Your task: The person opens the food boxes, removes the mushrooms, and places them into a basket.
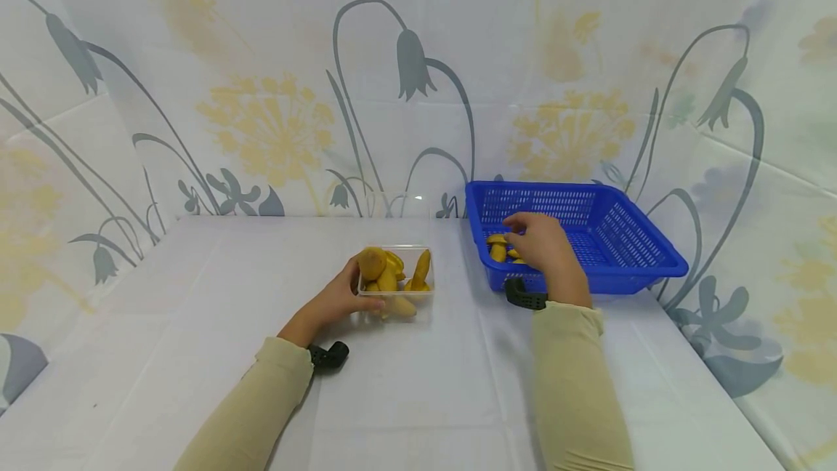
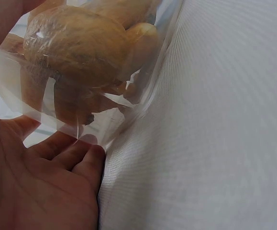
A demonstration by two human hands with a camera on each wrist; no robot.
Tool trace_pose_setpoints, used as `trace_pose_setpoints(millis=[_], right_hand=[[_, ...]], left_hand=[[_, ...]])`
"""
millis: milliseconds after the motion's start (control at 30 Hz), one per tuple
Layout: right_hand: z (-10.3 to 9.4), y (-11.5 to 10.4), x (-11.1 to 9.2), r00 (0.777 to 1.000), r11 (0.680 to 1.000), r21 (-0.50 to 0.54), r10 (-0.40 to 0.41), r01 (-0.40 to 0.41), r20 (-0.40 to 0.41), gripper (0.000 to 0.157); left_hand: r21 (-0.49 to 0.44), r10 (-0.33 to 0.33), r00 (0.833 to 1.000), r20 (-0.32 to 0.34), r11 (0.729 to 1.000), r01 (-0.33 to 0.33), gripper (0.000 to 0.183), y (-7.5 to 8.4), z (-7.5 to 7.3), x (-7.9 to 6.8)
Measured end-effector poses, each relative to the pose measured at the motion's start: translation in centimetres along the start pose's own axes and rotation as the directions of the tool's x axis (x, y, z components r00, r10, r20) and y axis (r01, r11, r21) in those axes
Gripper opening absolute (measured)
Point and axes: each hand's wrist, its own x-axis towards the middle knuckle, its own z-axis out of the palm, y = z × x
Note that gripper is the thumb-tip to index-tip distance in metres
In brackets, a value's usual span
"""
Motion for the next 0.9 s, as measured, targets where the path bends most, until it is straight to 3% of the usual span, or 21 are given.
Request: trace_pose_setpoints(millis=[433,900], right_hand=[[1.2,-2.8,0.1,0.997,0.997,0.01,-0.073,0.073,-0.037,0.036],[3.2,-6.1,-0.1,0.98,0.981,-0.052,-0.189,0.186,-0.067,0.034]], left_hand=[[-0.009,-0.003,1.0,0.005,1.0,0.003,0.103,0.2,0.0,0.0],[-0.01,-0.017,1.0,-0.002,1.0,0.017,0.108,0.2,-0.1,-0.2]])
